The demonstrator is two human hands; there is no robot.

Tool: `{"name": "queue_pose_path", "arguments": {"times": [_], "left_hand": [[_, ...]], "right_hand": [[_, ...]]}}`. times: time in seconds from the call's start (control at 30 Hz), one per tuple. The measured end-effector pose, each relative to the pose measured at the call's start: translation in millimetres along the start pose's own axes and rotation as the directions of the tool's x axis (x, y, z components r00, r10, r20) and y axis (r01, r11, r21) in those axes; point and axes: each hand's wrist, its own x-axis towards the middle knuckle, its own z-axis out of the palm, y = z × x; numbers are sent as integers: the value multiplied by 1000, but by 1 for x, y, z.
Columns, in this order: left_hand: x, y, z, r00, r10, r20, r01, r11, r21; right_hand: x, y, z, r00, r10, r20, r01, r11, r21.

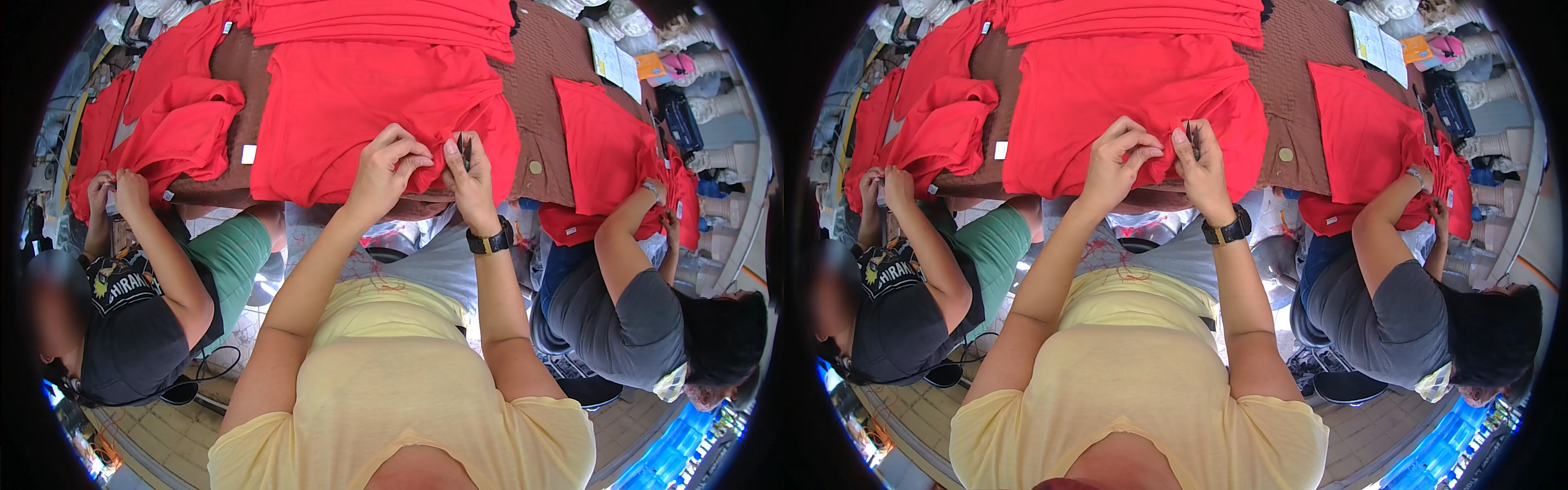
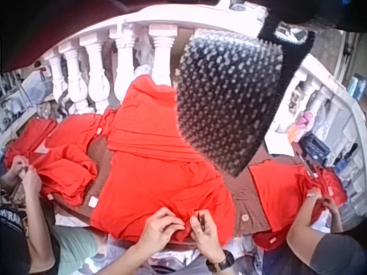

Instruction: The person trims loose threads from red shirts using a small pair of snips at a workstation with others.

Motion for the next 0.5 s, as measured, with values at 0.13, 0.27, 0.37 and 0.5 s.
{"name": "queue_pose_path", "arguments": {"times": [0.13, 0.27, 0.37, 0.5], "left_hand": [[-8, -11, 8, 953, -303, 29, 295, 895, -335], [-13, -13, 7, 908, -411, 83, 392, 764, -513], [-16, -9, 10, 921, -389, 0, 331, 786, -522], [-18, 7, 16, 936, -324, -134, 252, 887, -388]], "right_hand": [[1, 2, 1, 1000, 3, -9, -3, 1000, 16], [0, 5, 2, 1000, 5, -28, -3, 998, 64], [-1, 8, 4, 998, -8, -63, 10, 1000, 23], [-1, 10, 5, 997, 4, -80, 0, 999, 47]]}}
